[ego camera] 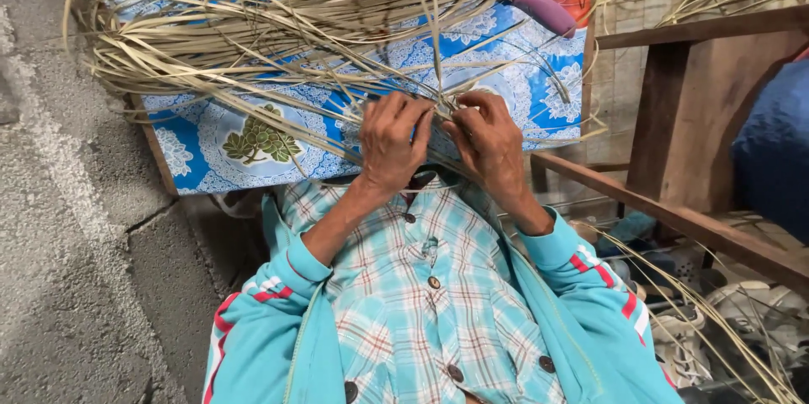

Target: Splitting and weaving natural plant fibers on a patterned board using a knife

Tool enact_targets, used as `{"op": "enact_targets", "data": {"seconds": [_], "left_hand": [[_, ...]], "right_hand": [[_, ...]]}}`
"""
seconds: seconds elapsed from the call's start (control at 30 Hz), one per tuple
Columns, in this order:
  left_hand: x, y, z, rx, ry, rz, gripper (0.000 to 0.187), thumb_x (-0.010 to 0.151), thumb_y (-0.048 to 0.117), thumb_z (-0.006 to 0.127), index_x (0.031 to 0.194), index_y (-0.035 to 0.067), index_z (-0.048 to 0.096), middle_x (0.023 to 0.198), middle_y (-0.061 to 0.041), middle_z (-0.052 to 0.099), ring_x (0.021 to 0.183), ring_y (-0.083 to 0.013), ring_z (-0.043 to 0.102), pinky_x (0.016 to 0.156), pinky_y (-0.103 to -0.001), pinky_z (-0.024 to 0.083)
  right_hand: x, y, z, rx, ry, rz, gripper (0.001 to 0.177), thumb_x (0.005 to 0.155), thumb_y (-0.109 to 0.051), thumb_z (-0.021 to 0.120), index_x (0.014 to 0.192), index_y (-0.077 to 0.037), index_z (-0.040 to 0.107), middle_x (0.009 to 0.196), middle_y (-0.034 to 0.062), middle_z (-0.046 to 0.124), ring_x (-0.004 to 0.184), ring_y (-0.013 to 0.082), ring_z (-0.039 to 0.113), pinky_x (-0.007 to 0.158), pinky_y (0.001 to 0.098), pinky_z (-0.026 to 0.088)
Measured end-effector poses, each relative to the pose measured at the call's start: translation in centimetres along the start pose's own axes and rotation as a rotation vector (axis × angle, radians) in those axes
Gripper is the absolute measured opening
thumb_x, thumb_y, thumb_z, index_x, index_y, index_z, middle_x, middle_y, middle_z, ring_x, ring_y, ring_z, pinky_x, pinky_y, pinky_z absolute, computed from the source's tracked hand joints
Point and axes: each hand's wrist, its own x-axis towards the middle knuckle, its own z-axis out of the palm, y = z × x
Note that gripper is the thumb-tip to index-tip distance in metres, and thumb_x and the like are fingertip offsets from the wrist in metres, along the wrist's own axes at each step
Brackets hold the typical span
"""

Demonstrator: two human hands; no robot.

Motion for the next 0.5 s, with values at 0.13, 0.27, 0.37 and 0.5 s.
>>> {"op": "enact_targets", "data": {"seconds": [0.13,0.27,0.37,0.5], "left_hand": [[0.0,0.1,-0.1,-0.069,-0.002,-0.036,0.008,0.086,0.017,0.052,0.083,0.011,0.056,0.07,0.0,0.045,0.063,-0.0207,0.051,0.057,-0.031,0.036],[-0.2,0.0,0.0,-0.081,-0.02,-0.039,0.005,0.084,0.013,0.052,0.082,0.012,0.056,0.069,0.001,0.046,0.062,-0.0178,0.051,0.056,-0.03,0.035],[-0.2,0.0,0.0,-0.113,-0.042,-0.059,0.005,0.084,0.014,0.053,0.081,0.012,0.058,0.068,0.001,0.047,0.062,-0.0171,0.051,0.057,-0.03,0.036],[-0.4,-0.4,0.0,-0.134,-0.056,-0.076,0.006,0.083,0.019,0.057,0.081,0.014,0.058,0.067,0.002,0.047,0.064,-0.0173,0.053,0.058,-0.031,0.036]], "right_hand": [[0.6,-0.9,-0.8,-0.01,0.027,-0.038,0.011,0.084,-0.015,0.061,0.08,-0.005,0.058,0.094,0.0142,0.054,0.081,0.029,0.054,0.061,0.0337,0.047],[0.5,-0.6,-1.1,-0.025,0.002,-0.06,0.012,0.083,-0.014,0.061,0.076,-0.005,0.058,0.086,0.0125,0.054,0.075,0.0256,0.052,0.061,0.0337,0.043],[0.5,-0.3,-1.1,0.015,-0.043,-0.05,0.01,0.083,-0.014,0.061,0.077,-0.006,0.06,0.085,0.0108,0.054,0.075,0.0254,0.051,0.062,0.0345,0.042],[0.5,0.0,-1.5,0.082,-0.103,-0.036,0.006,0.083,-0.013,0.06,0.084,-0.007,0.062,0.084,0.0104,0.055,0.076,0.0265,0.051,0.063,0.0355,0.041]]}}
